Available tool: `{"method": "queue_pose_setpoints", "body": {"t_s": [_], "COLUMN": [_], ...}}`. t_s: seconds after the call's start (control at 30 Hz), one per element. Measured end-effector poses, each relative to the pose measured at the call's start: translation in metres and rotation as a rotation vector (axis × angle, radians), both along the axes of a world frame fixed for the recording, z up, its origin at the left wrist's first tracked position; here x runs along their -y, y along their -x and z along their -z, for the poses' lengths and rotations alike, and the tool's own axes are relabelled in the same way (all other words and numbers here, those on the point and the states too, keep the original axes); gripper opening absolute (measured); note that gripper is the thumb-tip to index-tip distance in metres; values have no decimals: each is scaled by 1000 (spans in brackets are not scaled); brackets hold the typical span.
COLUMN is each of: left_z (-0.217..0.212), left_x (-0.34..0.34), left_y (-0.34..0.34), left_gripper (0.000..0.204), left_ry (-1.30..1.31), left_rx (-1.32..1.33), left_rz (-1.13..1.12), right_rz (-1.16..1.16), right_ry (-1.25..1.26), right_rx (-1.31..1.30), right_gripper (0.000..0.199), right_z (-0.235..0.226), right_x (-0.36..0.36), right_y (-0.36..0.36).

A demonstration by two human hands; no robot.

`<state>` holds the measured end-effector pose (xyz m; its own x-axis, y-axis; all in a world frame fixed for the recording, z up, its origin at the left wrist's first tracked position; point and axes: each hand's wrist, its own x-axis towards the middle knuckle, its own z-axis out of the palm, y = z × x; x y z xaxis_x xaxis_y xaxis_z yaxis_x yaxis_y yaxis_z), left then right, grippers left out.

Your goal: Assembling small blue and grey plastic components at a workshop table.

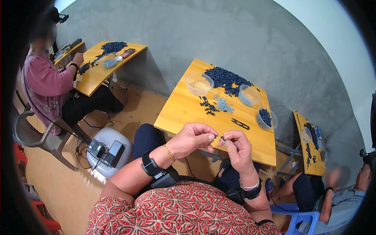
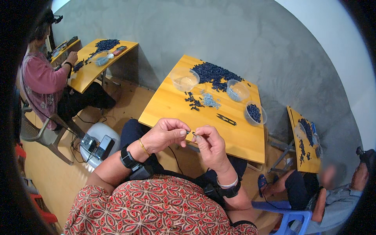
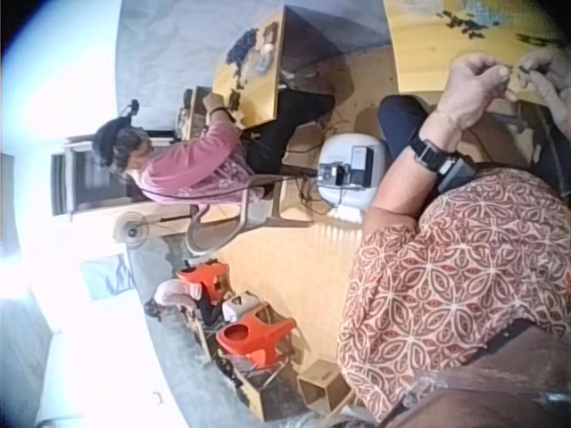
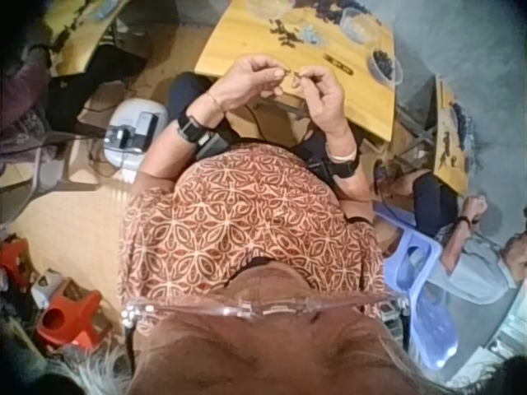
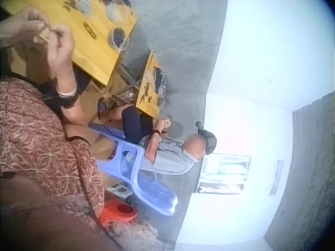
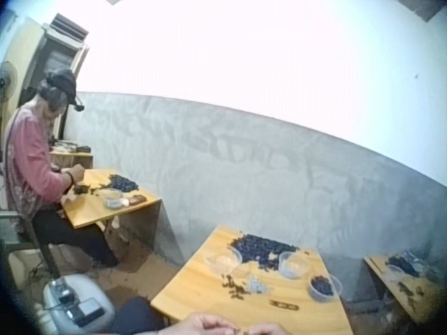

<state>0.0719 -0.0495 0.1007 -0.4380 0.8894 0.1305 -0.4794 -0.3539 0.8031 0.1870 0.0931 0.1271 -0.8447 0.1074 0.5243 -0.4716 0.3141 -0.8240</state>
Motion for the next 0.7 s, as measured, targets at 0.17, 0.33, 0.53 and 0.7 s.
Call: {"method": "queue_pose_setpoints", "body": {"t_s": [0.17,0.33,0.53,0.7], "left_z": [2,3,3,5], "left_x": [1,1,-1,1], "left_y": [1,1,5,6], "left_gripper": [16,17,15,15], "left_ry": [2,-6,-25,3], "left_rx": [-2,11,-13,-37], "left_rz": [8,43,36,28], "right_rz": [2,27,37,35], "right_ry": [-56,-104,-123,-120], "right_rx": [-30,-19,2,3], "right_gripper": [10,9,9,10], "right_z": [0,7,10,9], "right_x": [-1,1,-2,-1], "right_y": [3,5,7,8]}}
